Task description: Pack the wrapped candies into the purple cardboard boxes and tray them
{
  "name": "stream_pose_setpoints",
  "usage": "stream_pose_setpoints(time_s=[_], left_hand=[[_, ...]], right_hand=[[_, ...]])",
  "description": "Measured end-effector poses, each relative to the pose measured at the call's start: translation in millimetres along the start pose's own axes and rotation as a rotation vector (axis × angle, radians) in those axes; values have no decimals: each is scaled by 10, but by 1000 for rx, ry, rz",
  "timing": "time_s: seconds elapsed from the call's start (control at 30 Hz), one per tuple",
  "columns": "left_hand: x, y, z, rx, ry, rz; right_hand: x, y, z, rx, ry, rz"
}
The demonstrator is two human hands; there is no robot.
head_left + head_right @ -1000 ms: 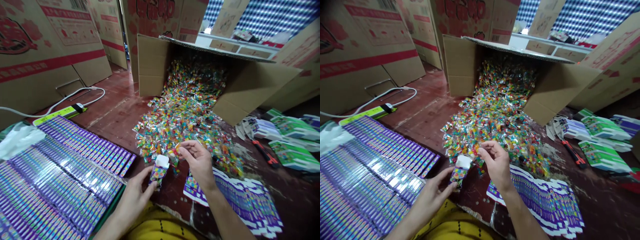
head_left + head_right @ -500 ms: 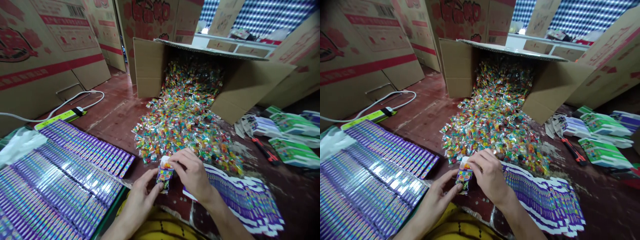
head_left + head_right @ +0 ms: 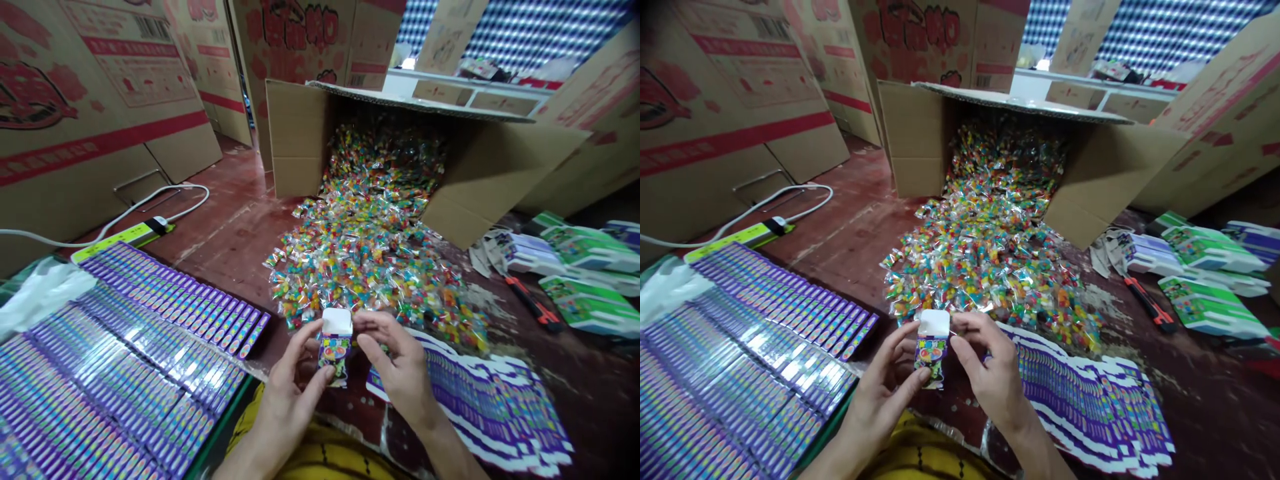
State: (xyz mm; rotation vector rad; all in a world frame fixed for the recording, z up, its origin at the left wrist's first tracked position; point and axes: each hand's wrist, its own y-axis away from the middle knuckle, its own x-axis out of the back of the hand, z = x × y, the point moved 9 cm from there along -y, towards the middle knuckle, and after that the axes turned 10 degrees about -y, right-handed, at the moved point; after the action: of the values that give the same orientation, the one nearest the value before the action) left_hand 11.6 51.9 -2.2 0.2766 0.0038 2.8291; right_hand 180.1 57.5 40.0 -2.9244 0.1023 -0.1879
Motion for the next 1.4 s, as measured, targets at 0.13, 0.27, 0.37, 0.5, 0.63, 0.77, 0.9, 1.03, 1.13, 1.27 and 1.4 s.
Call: stream_pose_setpoints(time_s=[0.13, 0.27, 0.37, 0.5, 0.63, 0.77, 0.9, 1.03, 1.13, 1.27, 1.4], left_hand=[[-47, 2, 14, 23, 76, -66], [-115, 7, 20, 41, 110, -132], [-166, 4, 50, 42, 146, -168], [-177, -18, 83, 64, 244, -156], [-157, -24, 17, 129, 269, -124], [-90, -10, -35, 108, 156, -73], [-45, 17, -31, 53, 1, -65], [-45, 39, 11, 11, -59, -87], [-60, 54, 46, -1, -45, -118], [-30, 60, 36, 37, -32, -119], [-8, 47, -17, 109, 182, -122]], right_hand=[[-106, 197, 201, -56, -121, 16], [-108, 207, 148, 5, -62, 28], [-125, 141, 45, 71, 0, -28], [-138, 101, 110, 9, -186, -19], [-167, 77, 176, -38, -306, 1], [-221, 6, 190, -119, -342, -60], [-222, -33, 303, -327, -283, -96], [-225, -91, 299, -383, -292, -164], [-240, -106, 278, -381, -294, -185], [-221, -86, 114, -196, -153, -160], [-293, 11, -17, -90, -80, -288]])
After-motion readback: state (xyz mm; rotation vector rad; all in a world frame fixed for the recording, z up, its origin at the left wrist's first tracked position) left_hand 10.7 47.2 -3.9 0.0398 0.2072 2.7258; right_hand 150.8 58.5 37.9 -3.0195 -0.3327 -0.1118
